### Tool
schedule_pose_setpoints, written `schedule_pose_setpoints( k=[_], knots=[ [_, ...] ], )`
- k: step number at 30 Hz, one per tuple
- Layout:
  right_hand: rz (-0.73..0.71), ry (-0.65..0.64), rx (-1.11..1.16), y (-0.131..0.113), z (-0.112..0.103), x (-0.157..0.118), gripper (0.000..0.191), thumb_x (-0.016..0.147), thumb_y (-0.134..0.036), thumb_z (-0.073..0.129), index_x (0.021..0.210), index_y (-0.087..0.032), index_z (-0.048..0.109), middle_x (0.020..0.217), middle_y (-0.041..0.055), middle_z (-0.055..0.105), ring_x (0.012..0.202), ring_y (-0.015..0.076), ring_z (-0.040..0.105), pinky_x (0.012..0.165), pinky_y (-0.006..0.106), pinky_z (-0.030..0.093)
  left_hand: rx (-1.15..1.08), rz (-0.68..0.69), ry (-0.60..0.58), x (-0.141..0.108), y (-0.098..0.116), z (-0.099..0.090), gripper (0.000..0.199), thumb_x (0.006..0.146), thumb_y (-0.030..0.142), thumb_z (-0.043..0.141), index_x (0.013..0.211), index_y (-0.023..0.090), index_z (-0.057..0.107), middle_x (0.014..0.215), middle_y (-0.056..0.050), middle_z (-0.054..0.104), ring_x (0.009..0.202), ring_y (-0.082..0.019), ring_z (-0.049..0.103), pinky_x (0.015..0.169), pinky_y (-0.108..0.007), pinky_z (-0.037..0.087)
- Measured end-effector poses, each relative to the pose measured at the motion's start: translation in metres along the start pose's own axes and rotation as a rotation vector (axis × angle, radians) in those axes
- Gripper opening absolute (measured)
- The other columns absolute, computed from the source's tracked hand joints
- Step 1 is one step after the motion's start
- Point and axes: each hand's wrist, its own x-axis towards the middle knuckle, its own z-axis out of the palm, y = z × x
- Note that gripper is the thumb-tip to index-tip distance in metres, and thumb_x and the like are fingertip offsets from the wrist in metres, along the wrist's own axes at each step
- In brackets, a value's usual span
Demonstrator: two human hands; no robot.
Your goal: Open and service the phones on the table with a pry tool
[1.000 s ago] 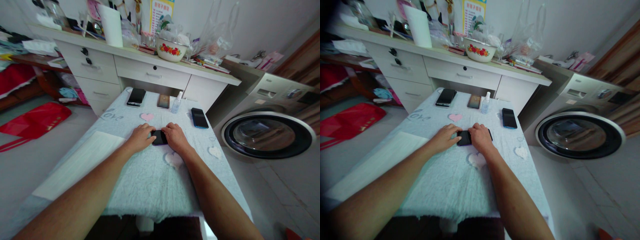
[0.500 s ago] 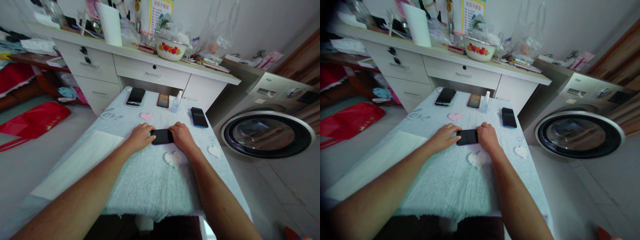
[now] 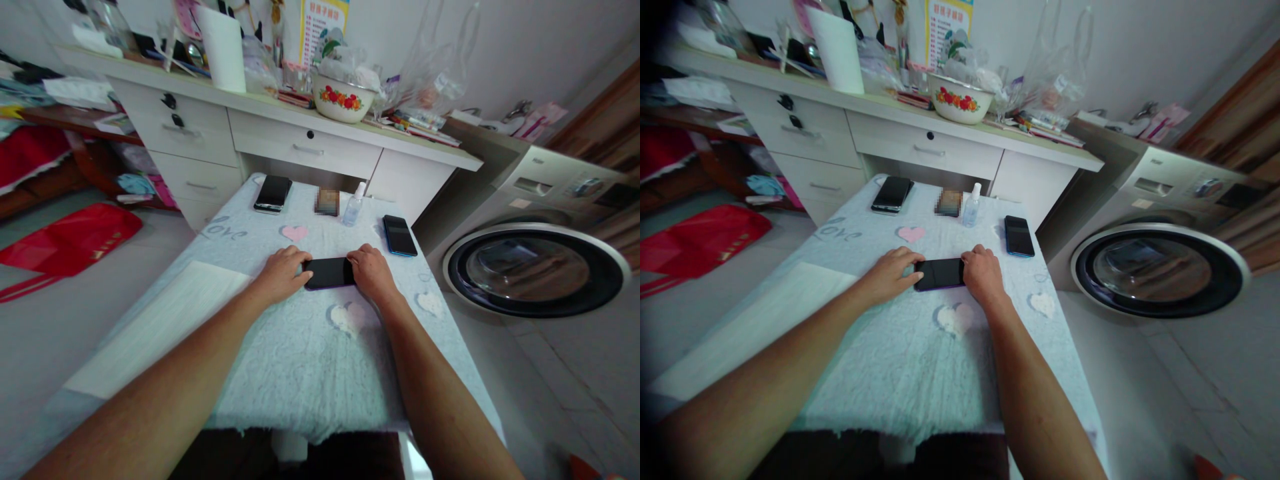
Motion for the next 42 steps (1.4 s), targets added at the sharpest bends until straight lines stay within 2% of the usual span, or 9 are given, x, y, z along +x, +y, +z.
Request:
schedule_pose_setpoints(
  k=[15,25,32,42],
  knots=[
    [0.114,-0.029,-0.035,0.005,-0.002,0.001,0.034,0.095,-0.021,0.039,0.109,-0.023,0.070,0.104,0.0097,0.061,0.098,0.0202,0.056,0.086,0.028,0.038,0.000,-0.010,-0.007,0.000,0.001,-0.001,0.032,0.083,0.030,0.058,0.112,0.018,0.062,0.107,-0.008,0.060,0.102,-0.024,0.056,0.093,-0.038,0.043],
    [0.133,0.009,-0.006,0.012,0.001,0.002,0.032,0.092,-0.017,0.043,0.105,-0.021,0.072,0.101,0.0115,0.062,0.096,0.0219,0.057,0.084,0.030,0.039,-0.027,-0.013,0.004,-0.001,0.002,-0.002,0.029,0.081,0.029,0.058,0.109,0.021,0.062,0.104,-0.007,0.060,0.101,-0.024,0.056,0.092,-0.039,0.043],
    [0.134,0.023,-0.009,0.013,0.002,0.001,0.033,0.094,-0.019,0.041,0.105,-0.021,0.072,0.100,0.0114,0.063,0.094,0.0215,0.057,0.082,0.030,0.039,-0.029,-0.003,0.000,0.000,0.001,-0.002,0.030,0.082,0.029,0.057,0.110,0.018,0.062,0.104,-0.009,0.060,0.102,-0.024,0.056,0.092,-0.039,0.043],
    [0.129,0.075,0.006,0.012,0.009,0.000,0.033,0.094,-0.018,0.040,0.103,-0.018,0.072,0.098,0.0109,0.062,0.094,0.0204,0.057,0.084,0.028,0.038,-0.037,-0.006,0.007,0.000,0.001,-0.001,0.029,0.082,0.029,0.057,0.108,0.020,0.062,0.104,-0.008,0.061,0.102,-0.024,0.056,0.093,-0.039,0.043]
  ],
)
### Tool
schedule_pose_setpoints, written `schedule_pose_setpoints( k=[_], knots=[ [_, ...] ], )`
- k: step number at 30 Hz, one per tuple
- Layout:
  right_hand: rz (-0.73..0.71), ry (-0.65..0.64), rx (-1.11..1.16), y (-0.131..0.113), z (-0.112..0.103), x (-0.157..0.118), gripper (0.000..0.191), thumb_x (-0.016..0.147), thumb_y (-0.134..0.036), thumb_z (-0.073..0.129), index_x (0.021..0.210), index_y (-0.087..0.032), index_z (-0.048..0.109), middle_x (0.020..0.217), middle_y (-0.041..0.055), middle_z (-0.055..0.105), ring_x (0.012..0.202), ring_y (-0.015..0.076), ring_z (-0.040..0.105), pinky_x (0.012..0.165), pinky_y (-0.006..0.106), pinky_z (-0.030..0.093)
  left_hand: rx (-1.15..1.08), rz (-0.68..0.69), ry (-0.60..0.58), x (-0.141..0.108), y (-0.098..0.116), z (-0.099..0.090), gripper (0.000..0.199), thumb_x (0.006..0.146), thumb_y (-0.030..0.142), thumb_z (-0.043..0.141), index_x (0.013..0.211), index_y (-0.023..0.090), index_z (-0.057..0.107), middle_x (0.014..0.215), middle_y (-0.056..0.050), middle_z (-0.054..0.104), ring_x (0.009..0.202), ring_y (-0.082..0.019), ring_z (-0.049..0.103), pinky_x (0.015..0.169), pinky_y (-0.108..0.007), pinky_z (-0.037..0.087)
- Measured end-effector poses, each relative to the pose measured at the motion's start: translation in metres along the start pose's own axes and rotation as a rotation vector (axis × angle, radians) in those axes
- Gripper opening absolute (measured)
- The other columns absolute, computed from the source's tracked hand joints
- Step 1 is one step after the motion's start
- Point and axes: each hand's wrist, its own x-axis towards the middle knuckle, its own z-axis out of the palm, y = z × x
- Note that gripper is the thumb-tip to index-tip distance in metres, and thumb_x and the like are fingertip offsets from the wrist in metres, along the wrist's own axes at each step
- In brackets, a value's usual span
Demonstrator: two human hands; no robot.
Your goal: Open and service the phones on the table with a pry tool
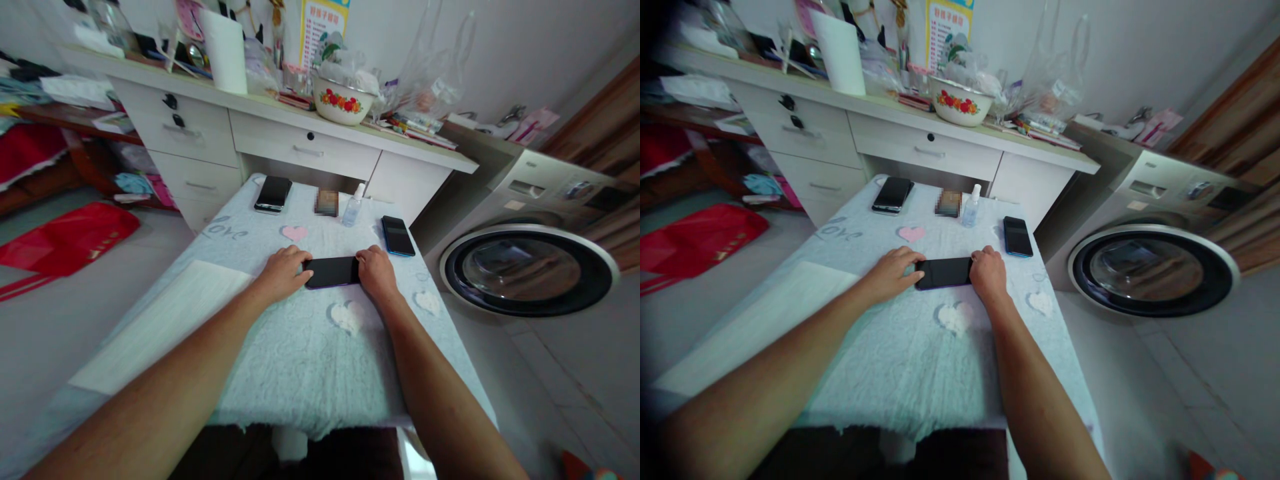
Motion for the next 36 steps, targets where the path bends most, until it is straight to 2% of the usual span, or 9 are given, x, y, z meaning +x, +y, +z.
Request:
schedule_pose_setpoints(
  k=[7,14,21,27,36],
  knots=[
    [-0.015,-0.002,0.032,0.002,0.002,0.001,0.033,0.093,-0.016,0.040,0.101,-0.017,0.072,0.097,0.0099,0.063,0.093,0.0186,0.057,0.084,0.026,0.038,-0.003,-0.005,0.003,0.000,0.002,-0.001,0.028,0.081,0.029,0.057,0.107,0.019,0.063,0.103,-0.008,0.061,0.101,-0.024,0.056,0.093,-0.039,0.042],
    [-0.063,0.052,0.121,0.008,0.008,-0.006,0.033,0.094,-0.016,0.040,0.105,-0.016,0.071,0.099,0.0088,0.062,0.092,0.0174,0.055,0.085,0.025,0.038,0.006,-0.014,-0.001,0.000,0.002,-0.001,0.028,0.081,0.029,0.057,0.107,0.020,0.063,0.104,-0.007,0.061,0.101,-0.024,0.056,0.092,-0.039,0.042],
    [-0.042,0.106,0.221,0.012,0.014,-0.007,0.032,0.091,-0.015,0.042,0.104,-0.015,0.072,0.098,0.0092,0.063,0.092,0.0175,0.056,0.086,0.025,0.039,0.008,-0.011,-0.001,0.000,0.002,-0.001,0.029,0.081,0.029,0.058,0.108,0.021,0.062,0.103,-0.007,0.061,0.101,-0.024,0.056,0.092,-0.039,0.043],
    [-0.051,0.076,0.222,0.017,0.008,-0.014,0.032,0.089,-0.013,0.043,0.104,-0.016,0.072,0.098,0.0079,0.064,0.092,0.0175,0.056,0.086,0.025,0.040,0.009,-0.004,-0.002,0.000,0.001,-0.001,0.028,0.081,0.029,0.058,0.107,0.022,0.062,0.104,-0.006,0.061,0.101,-0.024,0.056,0.092,-0.039,0.043],
    [-0.042,0.069,0.205,0.018,0.001,-0.019,0.026,0.087,-0.015,0.048,0.091,-0.018,0.074,0.090,0.0057,0.064,0.086,0.0170,0.056,0.082,0.025,0.039,0.014,-0.004,-0.004,0.000,0.001,-0.001,0.030,0.081,0.029,0.058,0.109,0.020,0.062,0.105,-0.008,0.060,0.102,-0.024,0.056,0.093,-0.039,0.042]
  ],
)
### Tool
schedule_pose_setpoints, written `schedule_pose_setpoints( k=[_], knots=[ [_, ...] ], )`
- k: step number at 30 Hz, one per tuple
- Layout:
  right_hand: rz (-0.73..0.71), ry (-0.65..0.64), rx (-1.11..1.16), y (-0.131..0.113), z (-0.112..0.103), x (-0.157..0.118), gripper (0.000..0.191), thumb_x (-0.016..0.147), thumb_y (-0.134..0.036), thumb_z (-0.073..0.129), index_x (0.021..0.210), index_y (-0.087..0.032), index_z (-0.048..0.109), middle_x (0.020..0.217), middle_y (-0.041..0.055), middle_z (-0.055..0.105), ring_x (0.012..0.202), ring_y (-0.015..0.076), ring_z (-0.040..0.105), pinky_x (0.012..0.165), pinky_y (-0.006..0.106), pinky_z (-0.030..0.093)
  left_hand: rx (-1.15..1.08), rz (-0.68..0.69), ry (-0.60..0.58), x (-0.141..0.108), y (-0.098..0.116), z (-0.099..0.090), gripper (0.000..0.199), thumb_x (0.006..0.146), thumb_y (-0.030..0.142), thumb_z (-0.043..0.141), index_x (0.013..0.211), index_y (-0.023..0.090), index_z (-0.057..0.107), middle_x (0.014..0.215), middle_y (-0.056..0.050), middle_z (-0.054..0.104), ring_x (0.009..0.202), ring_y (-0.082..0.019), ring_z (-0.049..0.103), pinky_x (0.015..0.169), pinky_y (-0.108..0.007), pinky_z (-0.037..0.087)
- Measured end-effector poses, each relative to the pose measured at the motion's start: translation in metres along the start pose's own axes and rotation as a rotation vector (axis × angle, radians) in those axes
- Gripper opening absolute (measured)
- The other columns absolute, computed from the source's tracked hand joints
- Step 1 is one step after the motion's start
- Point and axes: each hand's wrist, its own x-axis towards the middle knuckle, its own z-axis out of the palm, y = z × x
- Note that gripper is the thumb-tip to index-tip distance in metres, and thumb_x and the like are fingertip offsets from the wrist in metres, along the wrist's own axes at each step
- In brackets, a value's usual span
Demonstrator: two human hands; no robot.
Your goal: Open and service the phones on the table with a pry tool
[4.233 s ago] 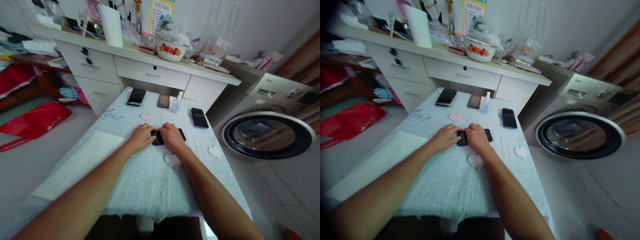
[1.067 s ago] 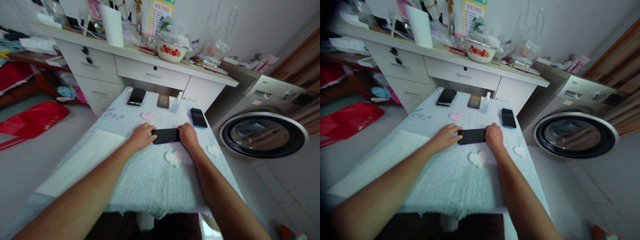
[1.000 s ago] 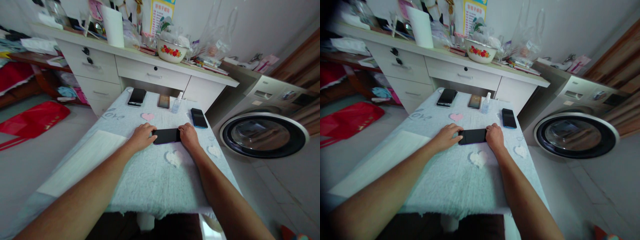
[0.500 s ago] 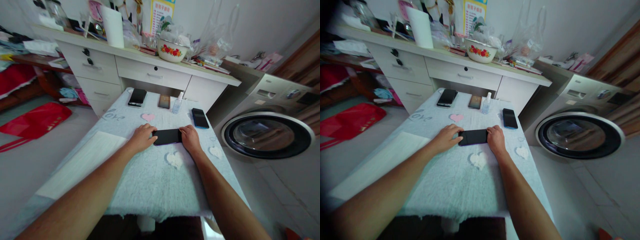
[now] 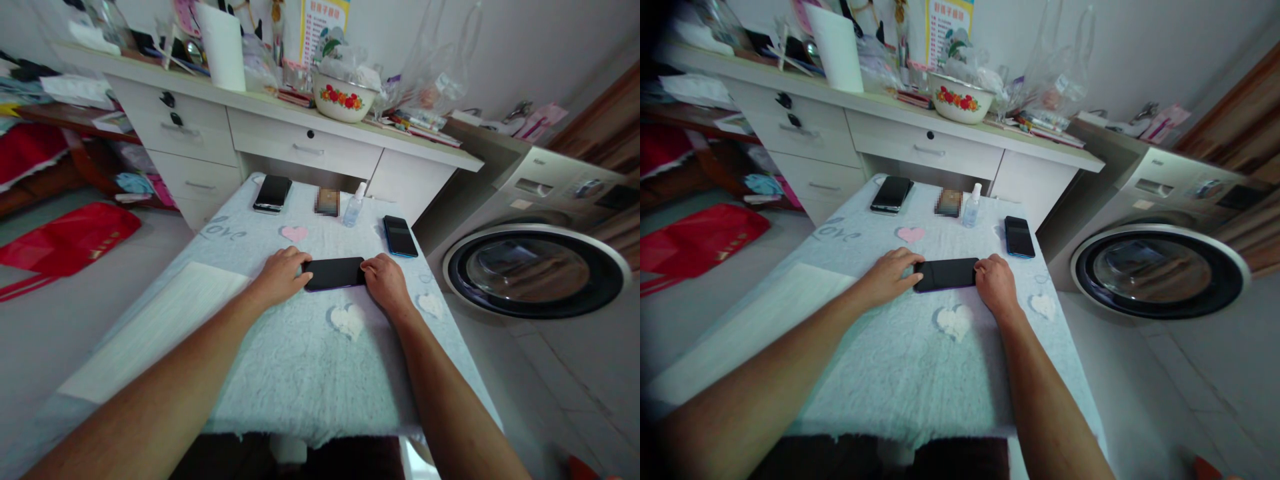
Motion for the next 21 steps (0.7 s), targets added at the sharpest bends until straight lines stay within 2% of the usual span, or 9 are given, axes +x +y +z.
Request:
schedule_pose_setpoints(
  k=[11,17,21],
  knots=[
    [-0.057,0.012,0.035,0.003,0.009,0.008,0.030,0.090,-0.013,0.044,0.101,-0.016,0.072,0.095,0.0084,0.062,0.093,0.0190,0.054,0.088,0.027,0.039,0.006,0.000,-0.005,0.000,0.000,-0.001,0.030,0.082,0.029,0.058,0.110,0.019,0.062,0.106,-0.008,0.060,0.102,-0.024,0.056,0.093,-0.039,0.043],
    [-0.074,0.038,0.046,0.008,0.013,0.013,0.026,0.090,-0.017,0.047,0.098,-0.016,0.072,0.093,0.0096,0.063,0.092,0.0202,0.055,0.087,0.029,0.040,0.014,-0.009,-0.026,0.000,0.002,-0.002,0.031,0.082,0.028,0.058,0.111,0.018,0.062,0.106,-0.008,0.060,0.102,-0.024,0.055,0.093,-0.038,0.042],
    [-0.052,0.006,0.041,0.009,0.010,0.013,0.023,0.089,-0.019,0.051,0.096,-0.017,0.072,0.092,0.0088,0.063,0.090,0.0198,0.056,0.085,0.029,0.040,0.019,-0.009,-0.028,0.000,0.002,-0.002,0.032,0.082,0.029,0.057,0.112,0.018,0.061,0.106,-0.008,0.060,0.103,-0.024,0.055,0.094,-0.039,0.042]
  ],
)
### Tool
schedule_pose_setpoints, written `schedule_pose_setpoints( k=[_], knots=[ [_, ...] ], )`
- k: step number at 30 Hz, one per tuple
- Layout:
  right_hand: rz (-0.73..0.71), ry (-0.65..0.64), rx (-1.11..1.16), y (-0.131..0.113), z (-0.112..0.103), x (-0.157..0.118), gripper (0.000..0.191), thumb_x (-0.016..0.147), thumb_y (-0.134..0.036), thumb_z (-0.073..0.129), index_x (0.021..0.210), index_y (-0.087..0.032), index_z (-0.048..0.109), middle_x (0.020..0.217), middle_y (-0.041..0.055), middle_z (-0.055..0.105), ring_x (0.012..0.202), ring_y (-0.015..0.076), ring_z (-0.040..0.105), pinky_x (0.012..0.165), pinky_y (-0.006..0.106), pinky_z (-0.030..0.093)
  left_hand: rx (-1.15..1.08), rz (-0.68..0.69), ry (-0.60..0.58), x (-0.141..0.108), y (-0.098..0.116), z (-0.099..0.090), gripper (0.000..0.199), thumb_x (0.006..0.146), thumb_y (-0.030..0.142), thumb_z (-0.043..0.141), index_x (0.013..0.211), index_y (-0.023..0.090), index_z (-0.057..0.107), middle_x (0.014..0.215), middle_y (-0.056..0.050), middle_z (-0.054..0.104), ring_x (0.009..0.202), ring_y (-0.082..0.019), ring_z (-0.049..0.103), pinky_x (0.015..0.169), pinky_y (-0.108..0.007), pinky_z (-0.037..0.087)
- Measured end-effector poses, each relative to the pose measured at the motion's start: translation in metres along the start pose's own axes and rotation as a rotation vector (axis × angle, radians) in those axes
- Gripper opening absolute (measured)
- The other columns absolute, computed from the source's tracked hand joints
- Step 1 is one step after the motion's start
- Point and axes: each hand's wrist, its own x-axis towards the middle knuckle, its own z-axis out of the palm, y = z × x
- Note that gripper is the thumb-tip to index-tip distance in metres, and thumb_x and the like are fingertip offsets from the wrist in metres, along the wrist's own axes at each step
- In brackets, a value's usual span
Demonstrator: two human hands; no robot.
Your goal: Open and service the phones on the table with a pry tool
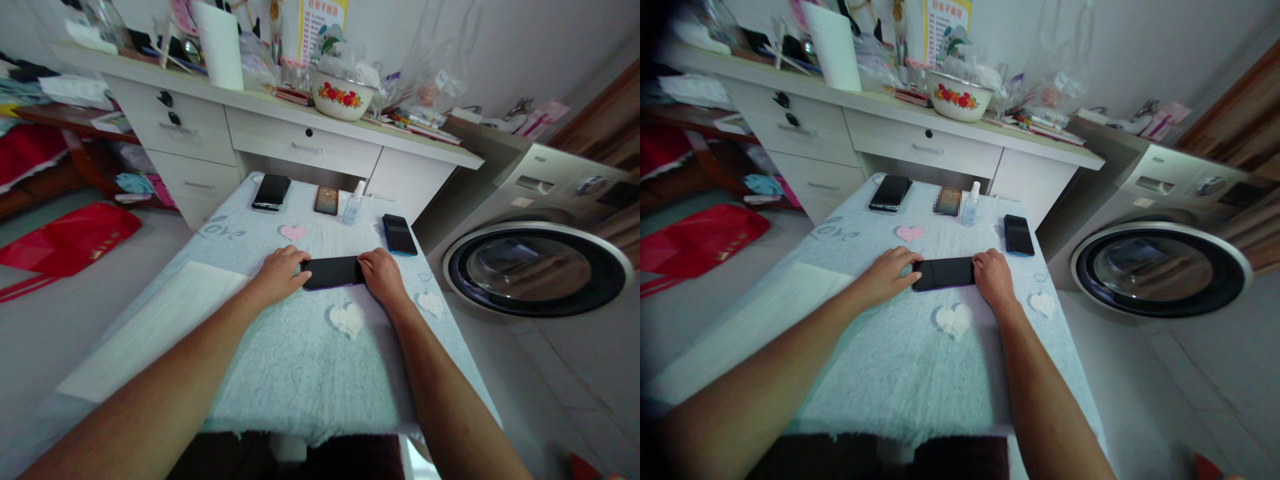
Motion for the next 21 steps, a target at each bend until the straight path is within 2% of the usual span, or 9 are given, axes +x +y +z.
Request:
schedule_pose_setpoints(
  k=[7,12,21],
  knots=[
    [0.028,-0.067,-0.004,-0.002,-0.012,-0.005,0.021,0.086,-0.014,0.051,0.092,-0.017,0.072,0.092,0.0078,0.065,0.091,0.0184,0.057,0.085,0.027,0.039,0.013,0.006,0.002,0.000,-0.001,0.001,0.032,0.083,0.030,0.057,0.113,0.017,0.061,0.107,-0.009,0.060,0.102,-0.024,0.055,0.093,-0.039,0.043],
    [0.032,-0.108,-0.015,-0.004,-0.018,-0.007,0.020,0.084,-0.012,0.053,0.090,-0.017,0.072,0.091,0.0071,0.066,0.088,0.0174,0.058,0.082,0.026,0.039,-0.002,0.003,0.010,0.000,-0.002,0.001,0.030,0.082,0.029,0.058,0.111,0.020,0.061,0.106,-0.007,0.060,0.103,-0.024,0.055,0.093,-0.039,0.042],
    [0.005,-0.157,-0.041,-0.004,-0.025,-0.009,0.017,0.086,-0.015,0.055,0.091,-0.018,0.070,0.090,0.0063,0.065,0.086,0.0169,0.058,0.079,0.025,0.039,-0.003,0.013,0.008,0.000,-0.002,0.000,0.031,0.082,0.030,0.057,0.110,0.019,0.061,0.105,-0.008,0.060,0.102,-0.024,0.055,0.093,-0.039,0.043]
  ],
)
